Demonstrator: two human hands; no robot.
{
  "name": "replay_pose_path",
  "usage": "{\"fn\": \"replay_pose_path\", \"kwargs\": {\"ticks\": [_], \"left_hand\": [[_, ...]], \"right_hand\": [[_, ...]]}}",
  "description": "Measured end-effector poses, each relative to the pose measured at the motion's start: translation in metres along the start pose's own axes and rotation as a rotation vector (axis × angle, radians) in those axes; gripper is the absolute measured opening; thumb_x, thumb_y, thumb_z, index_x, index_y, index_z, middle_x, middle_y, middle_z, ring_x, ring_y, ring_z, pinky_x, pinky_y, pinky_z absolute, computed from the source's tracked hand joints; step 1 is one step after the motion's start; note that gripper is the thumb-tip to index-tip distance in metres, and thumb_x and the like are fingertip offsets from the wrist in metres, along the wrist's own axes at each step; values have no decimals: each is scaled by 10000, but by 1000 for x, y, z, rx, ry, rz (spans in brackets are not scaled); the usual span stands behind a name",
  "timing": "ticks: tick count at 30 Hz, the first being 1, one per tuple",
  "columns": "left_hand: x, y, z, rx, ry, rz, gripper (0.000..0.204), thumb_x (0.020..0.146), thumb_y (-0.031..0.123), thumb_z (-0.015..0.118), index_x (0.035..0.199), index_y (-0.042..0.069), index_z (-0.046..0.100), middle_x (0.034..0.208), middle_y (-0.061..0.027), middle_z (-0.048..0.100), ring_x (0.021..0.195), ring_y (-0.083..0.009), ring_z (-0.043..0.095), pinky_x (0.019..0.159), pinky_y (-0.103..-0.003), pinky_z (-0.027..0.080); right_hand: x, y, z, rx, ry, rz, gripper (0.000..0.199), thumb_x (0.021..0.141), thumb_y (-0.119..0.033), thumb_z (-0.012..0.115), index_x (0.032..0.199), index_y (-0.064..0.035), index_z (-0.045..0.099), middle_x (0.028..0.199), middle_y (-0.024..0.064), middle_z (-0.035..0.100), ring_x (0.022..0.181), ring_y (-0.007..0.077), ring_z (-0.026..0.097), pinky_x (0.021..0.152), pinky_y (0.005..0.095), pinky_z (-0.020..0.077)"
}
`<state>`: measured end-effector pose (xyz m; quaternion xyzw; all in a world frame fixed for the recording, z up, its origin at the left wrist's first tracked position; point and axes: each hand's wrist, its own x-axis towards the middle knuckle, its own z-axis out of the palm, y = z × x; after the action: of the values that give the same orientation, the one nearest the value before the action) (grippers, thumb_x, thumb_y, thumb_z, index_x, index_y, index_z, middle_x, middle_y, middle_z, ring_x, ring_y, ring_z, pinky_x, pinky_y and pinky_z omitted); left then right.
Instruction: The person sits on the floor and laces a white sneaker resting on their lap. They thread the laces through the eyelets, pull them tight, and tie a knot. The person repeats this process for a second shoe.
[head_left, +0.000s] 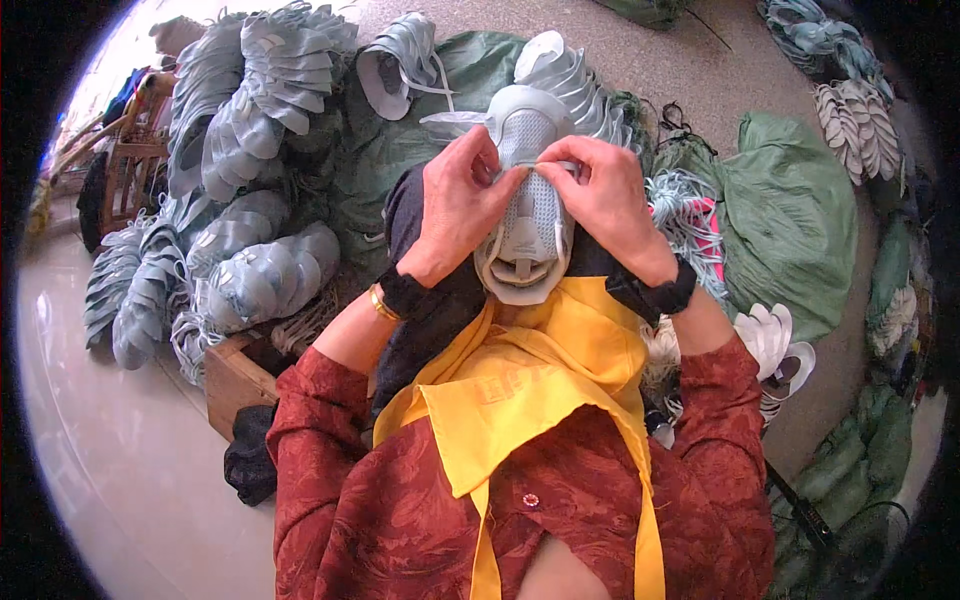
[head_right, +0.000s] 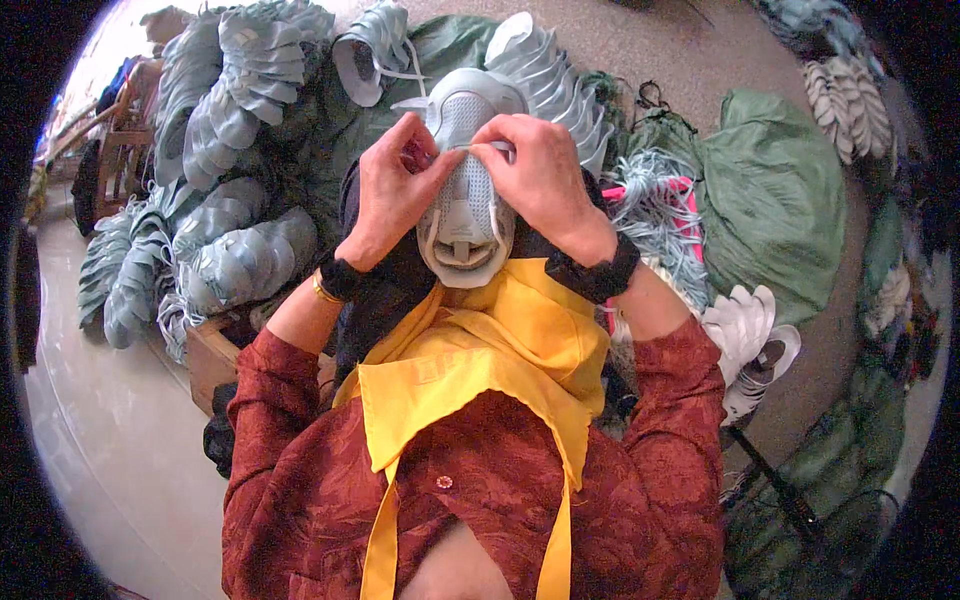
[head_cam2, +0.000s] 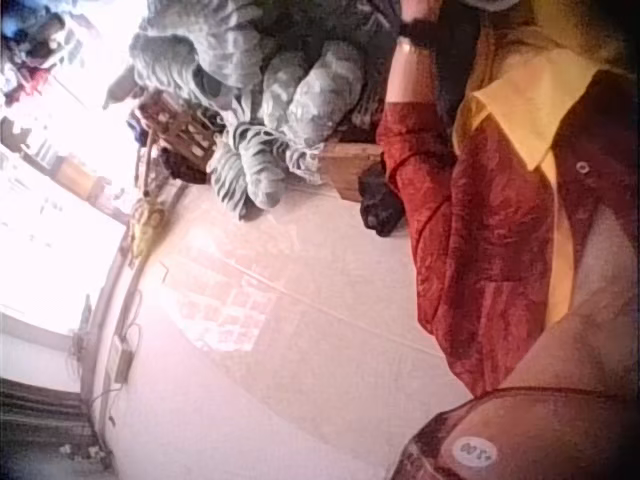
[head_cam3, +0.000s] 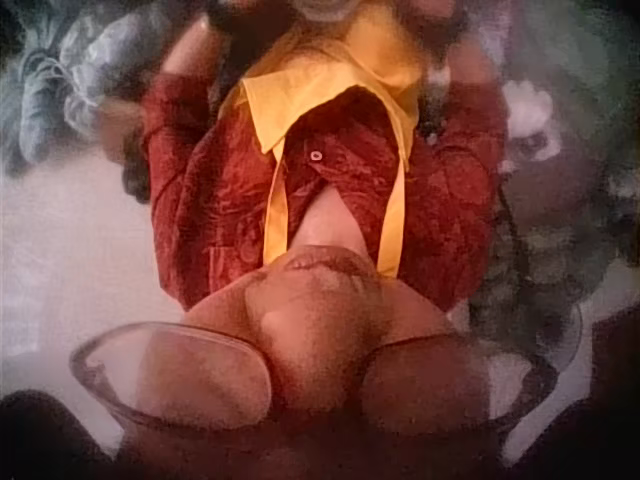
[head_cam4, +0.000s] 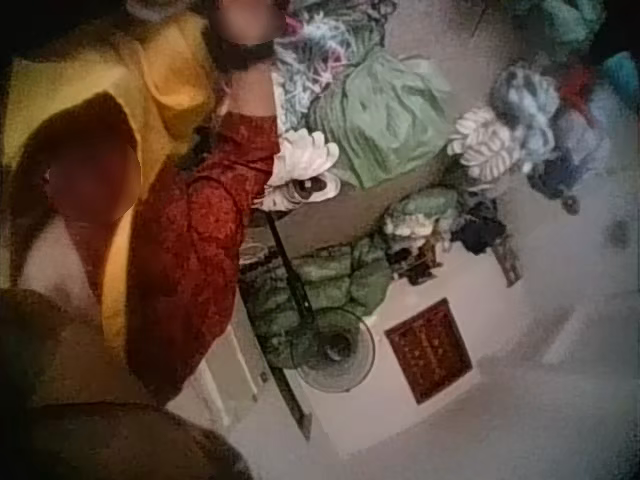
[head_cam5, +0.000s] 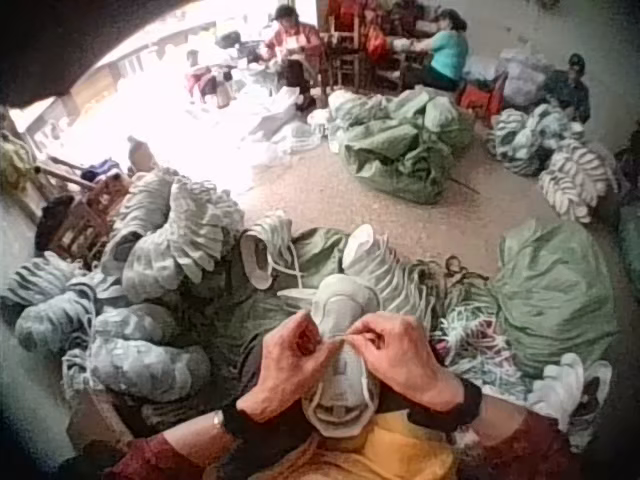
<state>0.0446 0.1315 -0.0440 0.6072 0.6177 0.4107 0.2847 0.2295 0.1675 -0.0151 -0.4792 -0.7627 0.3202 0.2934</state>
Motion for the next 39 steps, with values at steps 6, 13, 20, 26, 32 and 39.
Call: {"fn": "replay_pose_path", "kwargs": {"ticks": [6,13,20,26,32,39], "left_hand": [[-2,-2,-4,-74,-39,-22,229,816,99,788,845,28,572,728,-7,593,661,-64,547,618,-249,493],[-2,-3,-5,-100,-47,-14,218,825,94,779,862,26,575,744,-13,599,691,-75,562,652,-253,502],[-2,-2,-2,-104,-47,35,162,843,52,731,910,18,587,801,-45,590,704,-106,563,656,-273,501],[-2,-5,6,-52,-30,88,114,864,-12,669,947,11,595,892,-84,552,715,-181,574,647,-302,492],[1,-3,5,-22,-62,126,91,878,3,655,945,2,593,885,-108,546,715,-232,582,647,-329,489],[17,-18,0,-75,-206,60,102,894,37,674,940,-3,592,826,-73,603,730,-129,564,664,-309,491]], "right_hand": [[-1,1,6,-57,46,-65,73,854,-79,699,842,-23,654,839,152,645,825,365,656,721,447,517],[3,-1,3,-89,-62,-101,78,856,-85,704,859,-30,649,858,150,644,837,363,664,729,453,526],[9,-4,8,-337,-136,-281,86,894,-76,655,954,-30,613,946,156,629,863,374,674,731,458,549],[8,4,10,-190,-83,-256,80,902,-71,642,949,-32,590,934,163,616,867,389,656,718,472,534],[6,6,12,-157,-66,-211,85,901,-75,650,942,-29,593,934,166,618,888,392,646,738,478,525],[10,8,8,-115,-67,-185,140,885,-101,708,944,-8,621,890,157,652,842,357,658,724,439,525]]}}
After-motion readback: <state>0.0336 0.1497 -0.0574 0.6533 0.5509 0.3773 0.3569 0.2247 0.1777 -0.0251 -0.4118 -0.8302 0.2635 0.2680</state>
